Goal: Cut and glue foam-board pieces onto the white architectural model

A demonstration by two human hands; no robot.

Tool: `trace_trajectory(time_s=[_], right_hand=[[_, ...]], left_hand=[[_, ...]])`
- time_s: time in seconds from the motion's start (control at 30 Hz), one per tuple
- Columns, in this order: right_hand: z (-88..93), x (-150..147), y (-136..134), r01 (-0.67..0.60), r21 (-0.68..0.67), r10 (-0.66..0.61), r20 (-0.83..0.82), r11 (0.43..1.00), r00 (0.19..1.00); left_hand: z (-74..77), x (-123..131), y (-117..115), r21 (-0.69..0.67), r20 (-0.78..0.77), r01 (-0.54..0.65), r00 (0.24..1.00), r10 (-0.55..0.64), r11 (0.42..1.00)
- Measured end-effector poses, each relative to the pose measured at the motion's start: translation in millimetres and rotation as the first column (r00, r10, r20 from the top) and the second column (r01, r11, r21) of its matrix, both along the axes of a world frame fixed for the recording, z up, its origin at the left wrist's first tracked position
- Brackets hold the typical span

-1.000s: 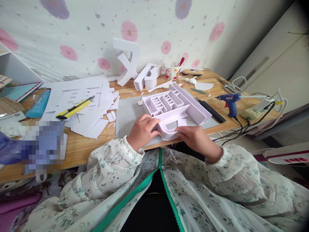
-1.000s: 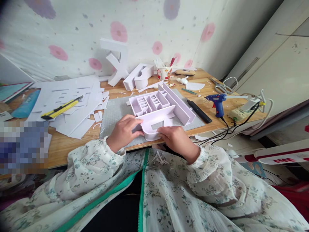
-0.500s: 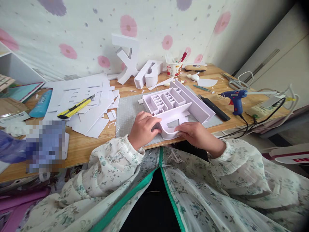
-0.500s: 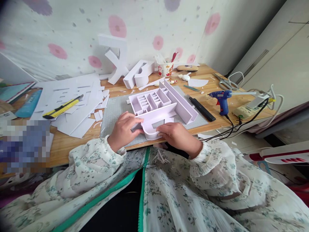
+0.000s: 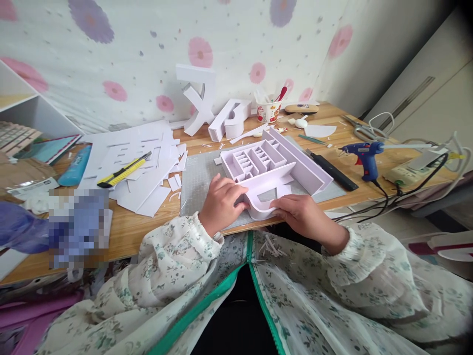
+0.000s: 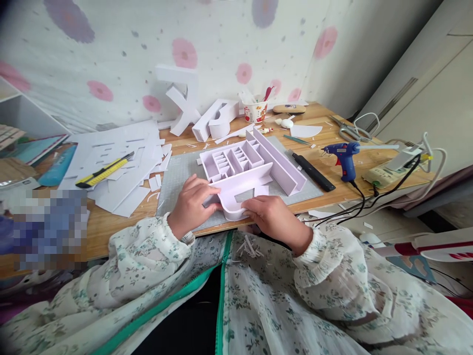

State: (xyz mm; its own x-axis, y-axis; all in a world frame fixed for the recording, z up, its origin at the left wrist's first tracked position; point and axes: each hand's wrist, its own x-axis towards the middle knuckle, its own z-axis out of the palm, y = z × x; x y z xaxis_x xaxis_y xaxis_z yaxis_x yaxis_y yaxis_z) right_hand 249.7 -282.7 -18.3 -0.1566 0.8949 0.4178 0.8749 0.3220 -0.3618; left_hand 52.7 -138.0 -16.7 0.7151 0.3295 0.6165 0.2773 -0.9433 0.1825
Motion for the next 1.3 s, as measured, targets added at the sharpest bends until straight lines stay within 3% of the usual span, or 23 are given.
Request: trace_trajectory(time_s=[0.3, 0.93, 1.3], right_hand=[[0.9, 1.4, 2.7, -0.037, -0.011, 0.038, 0.017, 0.999, 0.999], [1.2, 2.4, 4.6, -0.033, 0.025, 0.033, -0.014, 0.999, 0.999], [-0.4, -6.1, -0.3, 0.105, 0.055, -0.109, 0.060, 0.993, 0.992]], left_hand=[[1.9, -2.1, -2.5, -0.032, -0.015, 0.005, 1.000, -0.005, 0.999], [1.4, -1.8, -3.1, 0.045, -0.018, -0.003, 1.000, 0.004, 0.999], [0.5, 0.0, -2.2, 0.029, -0.007, -0.028, 1.000, 0.029, 0.999]])
